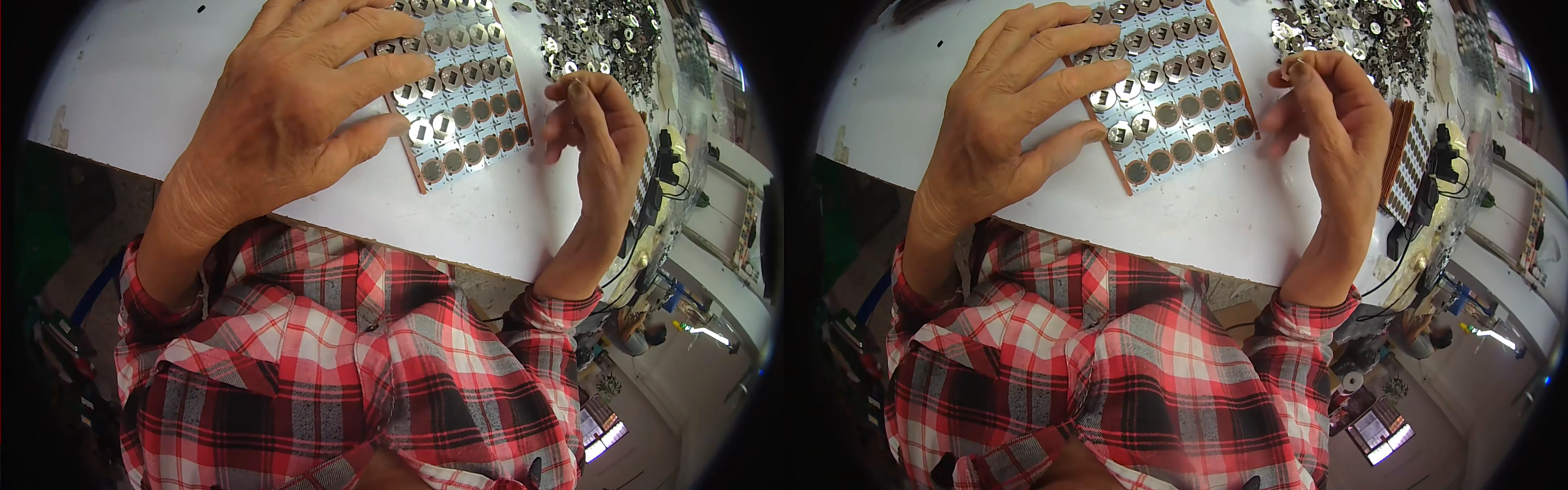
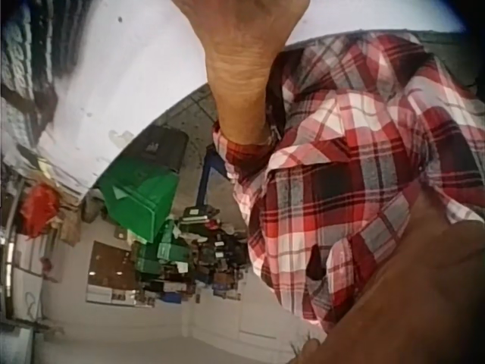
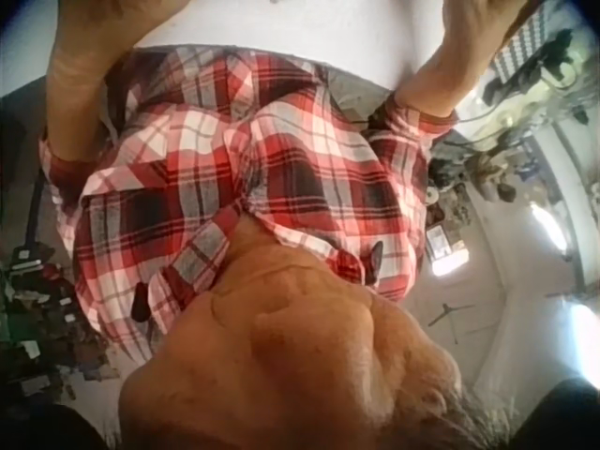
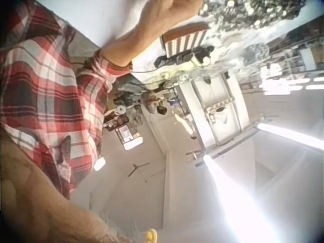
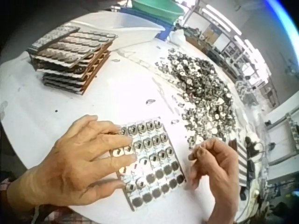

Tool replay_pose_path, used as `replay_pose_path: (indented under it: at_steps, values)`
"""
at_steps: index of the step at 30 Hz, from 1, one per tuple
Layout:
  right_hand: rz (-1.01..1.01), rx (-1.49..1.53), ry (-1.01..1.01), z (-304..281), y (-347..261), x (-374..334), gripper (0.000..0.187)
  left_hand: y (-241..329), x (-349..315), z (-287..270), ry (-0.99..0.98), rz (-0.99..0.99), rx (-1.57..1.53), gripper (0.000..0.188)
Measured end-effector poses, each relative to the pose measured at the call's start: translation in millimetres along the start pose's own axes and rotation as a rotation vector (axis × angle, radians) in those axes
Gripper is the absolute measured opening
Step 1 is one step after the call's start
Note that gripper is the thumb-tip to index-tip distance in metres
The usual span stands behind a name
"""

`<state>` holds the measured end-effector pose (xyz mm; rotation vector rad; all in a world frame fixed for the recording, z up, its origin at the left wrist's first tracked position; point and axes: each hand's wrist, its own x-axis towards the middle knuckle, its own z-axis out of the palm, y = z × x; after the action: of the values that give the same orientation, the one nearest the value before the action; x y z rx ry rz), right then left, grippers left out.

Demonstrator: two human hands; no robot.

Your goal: The person inserts small circular metal pieces into a grid-like assembly board by hand.

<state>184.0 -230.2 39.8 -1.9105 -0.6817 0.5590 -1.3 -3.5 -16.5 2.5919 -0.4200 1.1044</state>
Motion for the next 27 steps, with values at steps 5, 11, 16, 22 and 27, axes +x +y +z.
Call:
replay_pose_path:
  at_steps: [5, 11, 16, 22, 27]
  values:
    - [0.008, 0.088, -0.268, 3.8, -7.5, -6.9, 0.026, -7.8, -5.2, 12.7, 0.131, 0.087, 0.029, 0.043]
    - [0.033, 0.217, -0.283, 33.7, -10.9, -13.4, 0.018, -19.1, -10.3, 33.1, 0.287, 0.189, 0.062, 0.043]
    - [0.029, 0.048, -0.35, 35.9, -16.4, -15.1, 0.01, -37.6, -20.0, 47.9, 0.414, 0.267, 0.098, 0.043]
    - [-0.035, -0.037, -0.353, 38.1, -18.1, -18.2, 0.009, -37.8, -26.0, 50.4, 0.47, 0.305, 0.119, 0.044]
    - [-0.17, -0.163, -0.39, 33.7, -8.7, -17.0, 0.01, 11.7, 12.3, -29.6, -0.348, -0.312, -0.151, 0.043]
